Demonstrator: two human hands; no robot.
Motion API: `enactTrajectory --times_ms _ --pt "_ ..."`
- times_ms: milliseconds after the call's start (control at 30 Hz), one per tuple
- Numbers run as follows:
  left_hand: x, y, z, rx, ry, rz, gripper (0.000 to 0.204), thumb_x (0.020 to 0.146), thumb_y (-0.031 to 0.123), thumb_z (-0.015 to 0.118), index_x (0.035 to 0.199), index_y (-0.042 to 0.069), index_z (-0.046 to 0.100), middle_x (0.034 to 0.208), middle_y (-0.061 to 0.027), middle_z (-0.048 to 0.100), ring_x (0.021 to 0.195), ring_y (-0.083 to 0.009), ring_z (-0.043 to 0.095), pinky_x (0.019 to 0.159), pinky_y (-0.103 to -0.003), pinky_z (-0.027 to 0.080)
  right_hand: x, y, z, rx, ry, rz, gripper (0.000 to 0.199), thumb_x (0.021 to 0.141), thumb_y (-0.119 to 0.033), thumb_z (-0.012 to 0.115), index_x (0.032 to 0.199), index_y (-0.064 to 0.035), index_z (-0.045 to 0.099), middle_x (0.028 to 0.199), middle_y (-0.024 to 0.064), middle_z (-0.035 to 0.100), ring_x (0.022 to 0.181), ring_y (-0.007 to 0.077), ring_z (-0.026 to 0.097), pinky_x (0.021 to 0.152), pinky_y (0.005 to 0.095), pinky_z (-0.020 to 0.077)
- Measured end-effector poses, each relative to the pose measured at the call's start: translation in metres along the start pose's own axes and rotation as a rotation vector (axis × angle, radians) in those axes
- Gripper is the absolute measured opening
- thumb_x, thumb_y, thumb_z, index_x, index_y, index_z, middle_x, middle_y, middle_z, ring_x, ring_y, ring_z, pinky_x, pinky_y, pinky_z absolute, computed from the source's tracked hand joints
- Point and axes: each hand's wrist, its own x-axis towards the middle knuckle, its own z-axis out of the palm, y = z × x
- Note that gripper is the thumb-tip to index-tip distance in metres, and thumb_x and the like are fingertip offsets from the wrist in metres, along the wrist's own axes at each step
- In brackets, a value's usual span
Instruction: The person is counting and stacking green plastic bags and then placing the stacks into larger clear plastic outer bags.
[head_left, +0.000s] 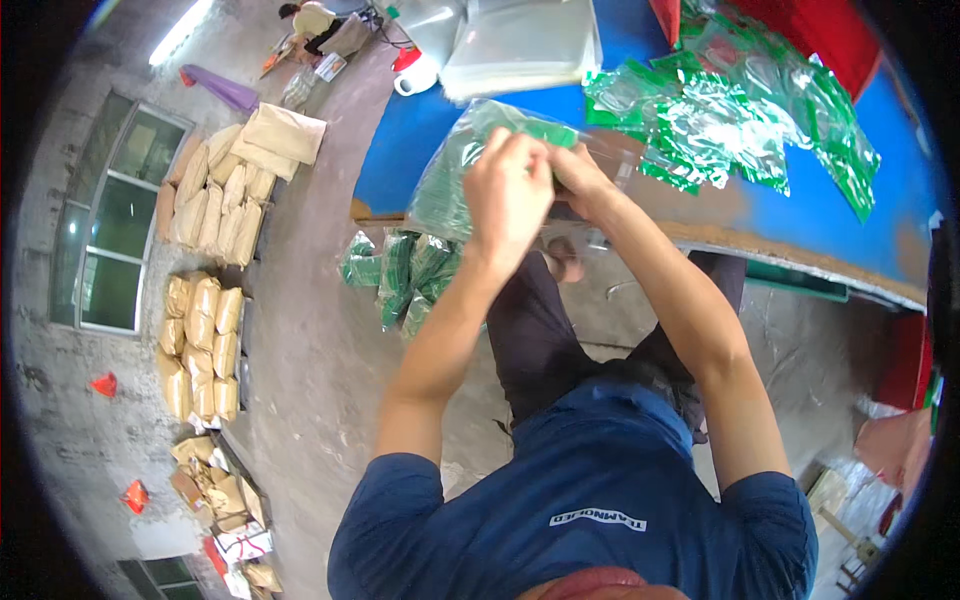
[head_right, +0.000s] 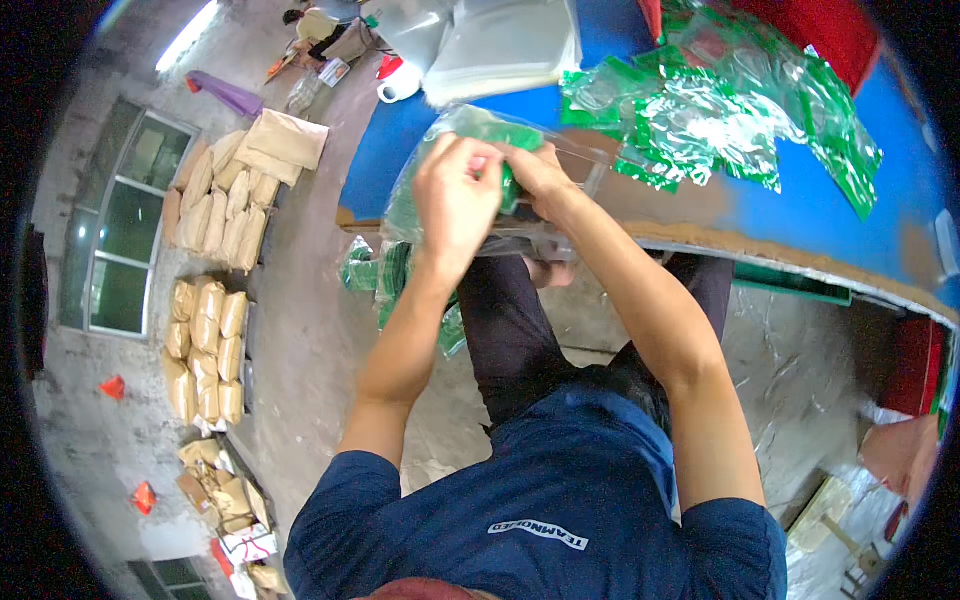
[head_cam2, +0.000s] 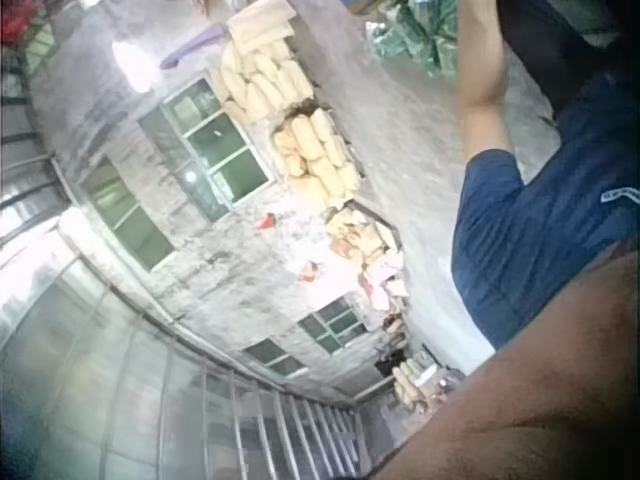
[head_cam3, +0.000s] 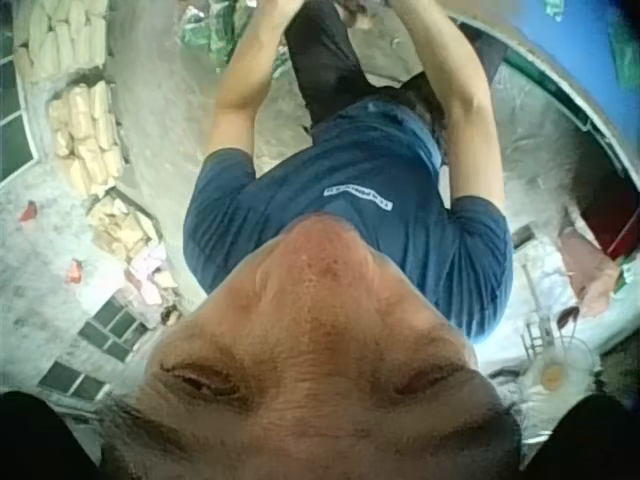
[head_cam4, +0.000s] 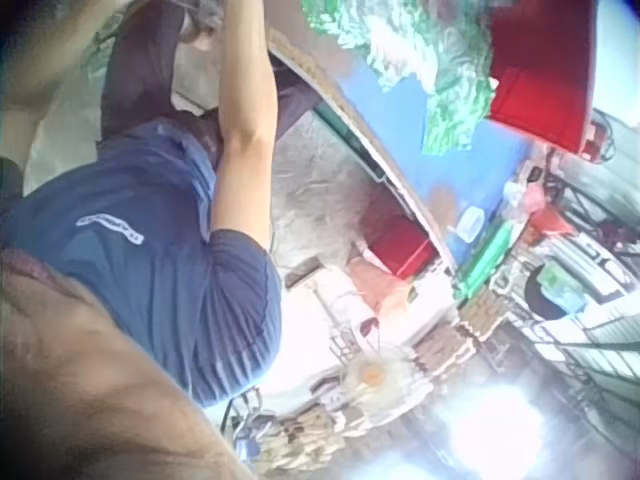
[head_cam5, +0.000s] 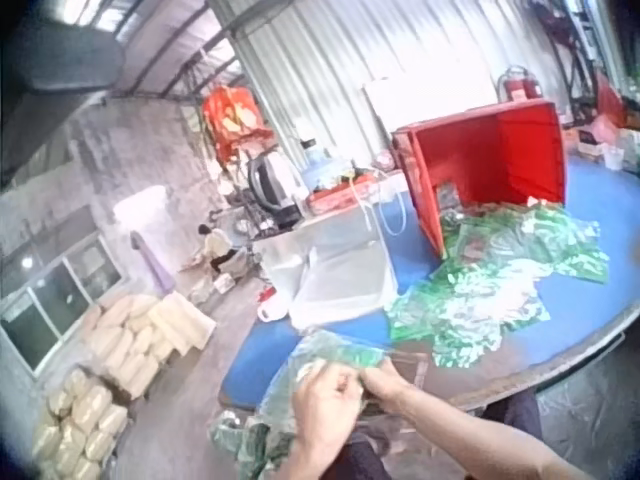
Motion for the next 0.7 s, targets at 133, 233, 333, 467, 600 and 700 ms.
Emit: enactTrajectory --times_ms 133,233,333,467,600,700 --pt "-0.025 0.009 0.022 0.052 -0.065 -0.004 0.011 0.078 0.004 0.073 0.081 0.005 0.062 0.081 -0.0122 0.061 0.072 -0.0282 0.066 0.064 -0.040 0.053 -0.003 0.007 -0.014 0.209 -0.311 -0.022 0.043 0.094 -0.041 0.066 0.117 -0.0046 0.067 0.116 0.0140 0.065 0.101 0.0202 0.065 0.083 0.0376 0.0565" --pt "-0.032 0.011 0.003 -0.113 -0.100 -0.006 0.024 0.075 0.013 0.080 0.094 0.005 0.067 0.091 -0.0145 0.064 0.086 -0.0317 0.067 0.074 -0.040 0.054 0.001 0.003 -0.026 0.123 -0.310 0.144 0.049 0.092 -0.042 0.069 0.123 -0.0054 0.061 0.116 0.0123 0.064 0.103 0.0211 0.064 0.084 0.0348 0.0552" --pt "-0.018 -0.023 -0.037 -0.250 -0.019 -0.083 0.044 0.077 0.019 0.084 0.113 0.002 0.066 0.109 -0.0124 0.067 0.104 -0.0267 0.065 0.091 -0.038 0.051 -0.028 -0.014 0.018 0.029 -0.118 -0.029 0.067 0.088 -0.043 0.073 0.132 0.0020 0.051 0.119 0.0140 0.062 0.105 0.0233 0.064 0.087 0.0421 0.0557" --pt "0.008 -0.187 -0.050 -0.708 -0.226 -0.740 0.066 0.096 0.028 0.065 0.150 0.003 0.036 0.150 -0.0143 0.045 0.138 -0.0233 0.043 0.115 -0.038 0.033 -0.013 -0.025 0.005 -0.108 -0.028 0.122 0.069 0.087 -0.038 0.074 0.139 -0.0017 0.046 0.128 0.0141 0.059 0.112 0.0244 0.063 0.090 0.0431 0.0576" --pt "-0.013 -0.225 -0.044 -1.025 -0.488 -0.845 0.069 0.100 0.032 0.057 0.154 0.001 0.028 0.158 -0.0114 0.035 0.143 -0.0217 0.035 0.118 -0.035 0.028 -0.017 -0.009 -0.006 -0.039 -0.144 -0.033 0.068 0.085 -0.036 0.076 0.139 -0.0065 0.048 0.127 0.0134 0.061 0.108 0.0249 0.066 0.078 0.0450 0.0611" --pt "-0.022 -0.227 -0.045 -1.090 -0.589 -0.764 0.068 0.101 0.033 0.054 0.155 0.001 0.027 0.160 -0.0093 0.030 0.148 -0.0200 0.026 0.120 -0.035 0.022 -0.012 -0.016 0.026 -0.137 0.061 -0.078 0.071 0.080 -0.039 0.080 0.135 -0.0052 0.052 0.121 0.0144 0.065 0.101 0.0252 0.069 0.071 0.0423 0.0622"
